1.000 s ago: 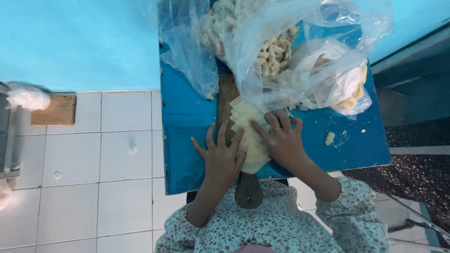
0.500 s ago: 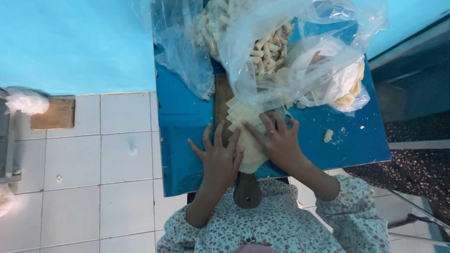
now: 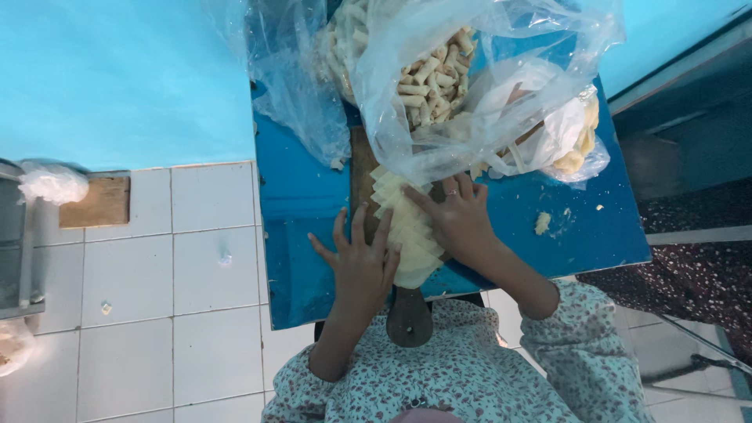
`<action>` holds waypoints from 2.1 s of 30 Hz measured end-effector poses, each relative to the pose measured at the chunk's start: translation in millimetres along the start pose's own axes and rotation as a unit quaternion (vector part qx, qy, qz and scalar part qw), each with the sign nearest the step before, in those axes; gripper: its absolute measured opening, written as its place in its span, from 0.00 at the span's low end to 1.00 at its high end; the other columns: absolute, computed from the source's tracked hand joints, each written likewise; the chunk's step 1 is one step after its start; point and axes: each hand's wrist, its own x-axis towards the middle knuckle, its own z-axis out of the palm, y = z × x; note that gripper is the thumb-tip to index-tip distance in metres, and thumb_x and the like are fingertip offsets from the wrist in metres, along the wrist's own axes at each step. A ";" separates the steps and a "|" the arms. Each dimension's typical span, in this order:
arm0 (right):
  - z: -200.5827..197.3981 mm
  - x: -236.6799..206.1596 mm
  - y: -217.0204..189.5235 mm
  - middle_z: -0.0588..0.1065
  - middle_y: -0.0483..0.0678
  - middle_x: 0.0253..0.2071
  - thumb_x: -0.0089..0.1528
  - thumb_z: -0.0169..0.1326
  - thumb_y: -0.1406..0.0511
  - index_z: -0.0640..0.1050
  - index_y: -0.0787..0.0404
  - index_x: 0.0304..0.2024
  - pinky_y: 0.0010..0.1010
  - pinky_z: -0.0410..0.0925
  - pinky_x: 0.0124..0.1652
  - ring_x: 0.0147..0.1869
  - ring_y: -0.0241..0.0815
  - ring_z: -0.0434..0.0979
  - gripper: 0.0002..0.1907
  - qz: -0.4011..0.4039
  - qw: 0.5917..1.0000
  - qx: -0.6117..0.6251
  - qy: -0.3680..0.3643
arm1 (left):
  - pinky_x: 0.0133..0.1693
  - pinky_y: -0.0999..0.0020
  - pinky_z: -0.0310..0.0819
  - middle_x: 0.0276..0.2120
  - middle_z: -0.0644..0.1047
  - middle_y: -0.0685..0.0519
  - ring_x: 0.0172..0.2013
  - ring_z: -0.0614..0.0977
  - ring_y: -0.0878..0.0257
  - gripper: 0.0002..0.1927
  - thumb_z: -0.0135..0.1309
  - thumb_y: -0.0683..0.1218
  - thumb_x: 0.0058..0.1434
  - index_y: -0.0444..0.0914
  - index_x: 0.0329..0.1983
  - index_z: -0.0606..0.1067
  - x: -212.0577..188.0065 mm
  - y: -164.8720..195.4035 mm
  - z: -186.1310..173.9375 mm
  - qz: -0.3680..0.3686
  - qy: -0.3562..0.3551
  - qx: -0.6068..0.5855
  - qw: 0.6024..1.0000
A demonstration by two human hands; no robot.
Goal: The person tears pieces of thin dough and arranges them in overlapping diamond rows on a wooden paddle board, then lifts and stacks the finished dough sheets into a pile and covers the stack with plastic. The person repeats the arrangement for another sheet.
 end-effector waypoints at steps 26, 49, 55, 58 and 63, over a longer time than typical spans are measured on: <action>-65.8 -168.6 88.3 0.71 0.49 0.58 0.57 0.52 0.77 0.83 0.40 0.58 0.44 0.61 0.57 0.63 0.53 0.65 0.32 0.348 0.934 0.034 0.071 | 0.59 0.13 0.31 0.69 0.62 0.46 0.70 0.58 0.39 0.24 0.41 0.58 0.73 0.51 0.71 0.68 -6.9 29.4 -5.5 -0.005 -0.005 0.038 0.999; -65.8 -115.9 102.3 0.71 0.54 0.55 0.56 0.48 0.79 0.81 0.56 0.49 0.44 0.65 0.62 0.65 0.55 0.70 0.23 0.239 0.942 0.196 0.131 | 0.58 0.12 0.32 0.70 0.61 0.46 0.70 0.58 0.38 0.25 0.39 0.59 0.74 0.49 0.70 0.67 -6.0 29.4 -0.6 -0.014 0.001 0.030 0.999; -43.2 -23.0 51.9 0.71 0.58 0.53 0.53 0.55 0.73 0.81 0.52 0.55 0.50 0.60 0.53 0.61 0.61 0.68 0.27 0.045 0.988 0.141 0.043 | 0.57 0.11 0.34 0.69 0.62 0.46 0.69 0.58 0.38 0.25 0.42 0.59 0.72 0.49 0.69 0.67 -0.8 19.7 0.9 -0.014 0.002 0.045 0.999; -29.1 6.2 34.8 0.72 0.57 0.56 0.55 0.59 0.67 0.79 0.48 0.56 0.52 0.59 0.51 0.60 0.61 0.68 0.25 -0.005 0.998 0.056 0.036 | 0.57 0.11 0.34 0.69 0.62 0.46 0.69 0.58 0.38 0.26 0.43 0.59 0.71 0.49 0.70 0.66 0.4 14.3 -2.2 -0.015 0.002 0.042 0.999; -13.1 26.7 24.1 0.73 0.54 0.56 0.50 0.59 0.62 0.77 0.44 0.64 0.58 0.60 0.49 0.58 0.60 0.70 0.35 -0.057 0.998 -0.032 -0.010 | 0.57 0.12 0.31 0.69 0.61 0.46 0.70 0.57 0.38 0.28 0.43 0.59 0.71 0.48 0.72 0.65 5.8 4.9 -7.0 -0.014 0.004 0.023 1.000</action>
